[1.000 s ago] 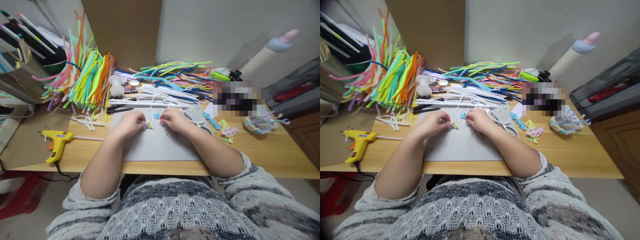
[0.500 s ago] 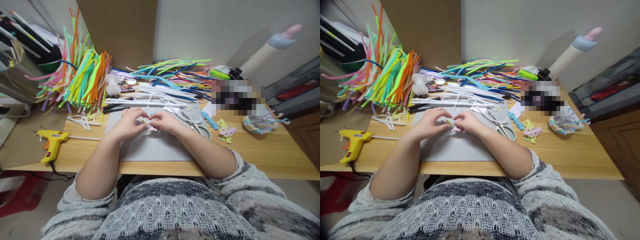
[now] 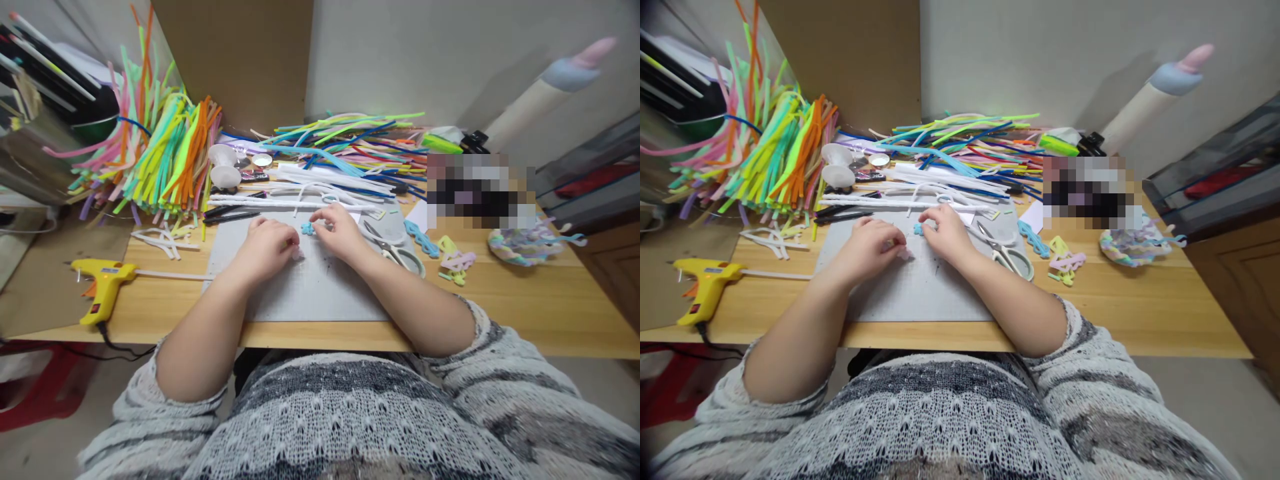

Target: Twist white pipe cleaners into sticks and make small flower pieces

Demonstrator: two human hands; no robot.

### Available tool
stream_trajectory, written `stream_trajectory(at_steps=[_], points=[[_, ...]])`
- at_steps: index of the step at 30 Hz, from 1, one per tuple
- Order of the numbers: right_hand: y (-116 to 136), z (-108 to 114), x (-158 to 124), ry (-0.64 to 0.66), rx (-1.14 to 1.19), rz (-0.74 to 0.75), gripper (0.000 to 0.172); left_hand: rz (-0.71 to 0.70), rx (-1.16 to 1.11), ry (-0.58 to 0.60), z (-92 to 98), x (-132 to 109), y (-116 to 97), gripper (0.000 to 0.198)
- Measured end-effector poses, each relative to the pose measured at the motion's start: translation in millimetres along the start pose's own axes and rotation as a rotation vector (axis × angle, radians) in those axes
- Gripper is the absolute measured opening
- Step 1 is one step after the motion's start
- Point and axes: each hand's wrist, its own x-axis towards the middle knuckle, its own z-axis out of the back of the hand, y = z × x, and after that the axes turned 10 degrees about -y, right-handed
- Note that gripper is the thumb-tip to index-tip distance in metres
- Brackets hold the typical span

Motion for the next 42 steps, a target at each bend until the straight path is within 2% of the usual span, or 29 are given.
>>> stream_trajectory(at_steps=[4,7,9,10,14,16,18,21,25,27,30,33,35,38,40,41,42], points=[[0,-2,-5,0.109,-0.068,0.062,0.027,0.075,-0.036,-0.089,4.7,0,-2,0.014],[5,4,-4,0.017,0.041,0.061,0.029,0.217,-0.063,-0.217,7.3,1,0,0.017],[8,9,-2,-0.051,0.148,-0.002,0.028,0.316,-0.09,-0.284,7.4,1,3,0.019],[10,12,-1,-0.042,0.187,-0.056,0.028,0.355,-0.104,-0.308,7.2,1,4,0.019],[14,19,-3,0.228,0.169,-0.218,0.033,0.451,-0.139,-0.371,8.9,1,11,0.022],[15,19,-7,0.319,0.088,-0.179,0.032,0.477,-0.15,-0.397,13.3,0,21,0.025],[16,19,-11,0.327,-0.004,-0.068,0.028,0.51,-0.147,-0.423,19.7,-2,36,0.027],[16,20,-17,0.34,-0.114,0.061,0.022,0.575,-0.142,-0.384,28.1,-7,58,0.031],[9,21,-21,0.378,-0.147,0.096,0.031,0.58,-0.169,-0.081,26.9,-12,66,0.03],[3,22,-23,0.351,-0.164,0.107,0.038,0.525,-0.141,0.014,21.1,-12,59,0.03],[-7,25,-26,0.325,-0.168,0.122,0.043,0.433,-0.181,0.069,10.4,-9,46,0.034],[-11,33,-29,0.297,-0.121,0.141,0.044,0.408,-0.221,0.077,4.4,-6,38,0.035],[-10,40,-31,0.222,-0.079,0.182,0.043,0.429,-0.229,0.026,7.4,-8,39,0.035],[-8,51,-35,0.027,-0.007,0.26,0.04,0.524,-0.171,-0.161,27.7,-21,51,0.034],[-8,56,-40,-0.133,0.054,0.283,0.033,0.627,0.005,-0.293,50.1,-37,70,0.03],[-9,58,-42,-0.209,0.086,0.286,0.03,0.691,0.11,-0.318,62.3,-45,82,0.027],[-10,59,-45,-0.277,0.117,0.292,0.027,0.727,0.198,-0.284,74.1,-54,95,0.027]])
